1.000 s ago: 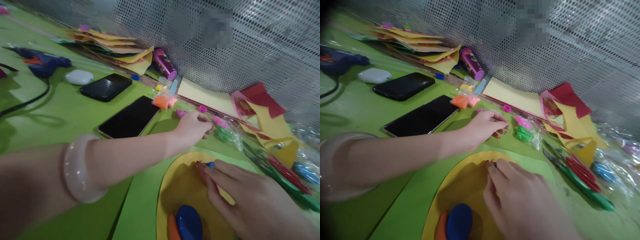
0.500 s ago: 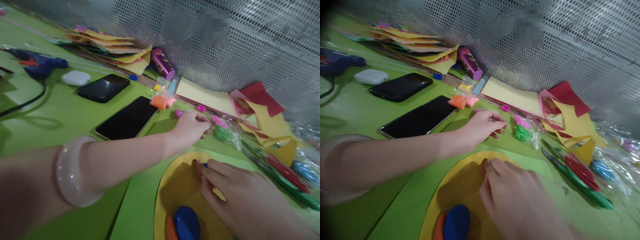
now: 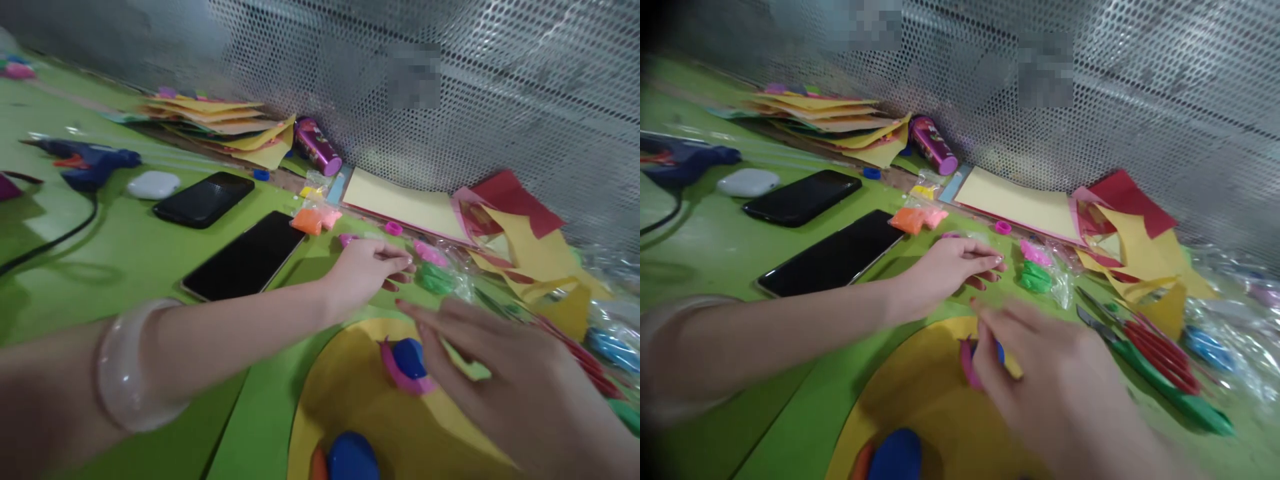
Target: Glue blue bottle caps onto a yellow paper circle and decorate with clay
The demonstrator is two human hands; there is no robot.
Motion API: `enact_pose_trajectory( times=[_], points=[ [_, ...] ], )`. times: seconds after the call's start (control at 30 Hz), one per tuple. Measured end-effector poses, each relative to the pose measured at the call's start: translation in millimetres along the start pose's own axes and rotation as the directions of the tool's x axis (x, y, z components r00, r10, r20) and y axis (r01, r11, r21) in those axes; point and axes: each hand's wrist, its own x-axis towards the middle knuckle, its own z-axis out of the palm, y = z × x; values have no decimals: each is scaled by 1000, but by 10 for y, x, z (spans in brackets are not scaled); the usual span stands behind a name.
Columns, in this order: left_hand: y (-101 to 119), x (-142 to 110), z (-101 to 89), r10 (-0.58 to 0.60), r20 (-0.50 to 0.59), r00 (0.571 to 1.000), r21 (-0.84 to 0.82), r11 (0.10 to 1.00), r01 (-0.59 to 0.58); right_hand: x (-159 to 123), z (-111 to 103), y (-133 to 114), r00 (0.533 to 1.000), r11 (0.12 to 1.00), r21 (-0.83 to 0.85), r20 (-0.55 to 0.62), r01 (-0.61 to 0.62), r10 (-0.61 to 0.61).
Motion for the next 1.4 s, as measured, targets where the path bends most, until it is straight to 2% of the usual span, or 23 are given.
enact_pose_trajectory(
  times=[0.07, 0.1, 0.17, 0.3, 0.43, 0.87, 1.2, 1.4],
  points=[
    [8, -1, 6, -1, 15, 1000, 8, 1000, 1, 51, -18, 198, 993, 999, 6, -104, -50, 51],
    [15, -3, 10, 0, 25, 1000, 22, 1000, -1, 65, -5, 311, 984, 999, 21, -174, -36, 39],
    [31, -10, 22, -8, 34, 999, 68, 998, 5, 59, 67, 528, 984, 989, 148, -170, -25, 50],
    [53, -15, 47, -47, 12, 999, 164, 985, 44, -42, 282, 775, 972, 979, 206, -232, 3, 46],
    [45, -6, 59, -72, 26, 997, 224, 972, 65, -120, 377, 779, 957, 974, 223, -289, 44, 23],
    [-9, 25, 29, -56, 89, 994, 321, 947, 24, -185, 396, 750, 936, 978, 180, -351, 104, -35],
    [42, -40, 111, -84, -27, 996, 307, 947, 88, -175, 390, 735, 920, 962, 244, -392, 124, -19],
    [41, -30, 134, -101, -18, 995, 287, 953, 102, -189, 396, 739, 918, 951, 287, -396, 116, 8]
  ],
)
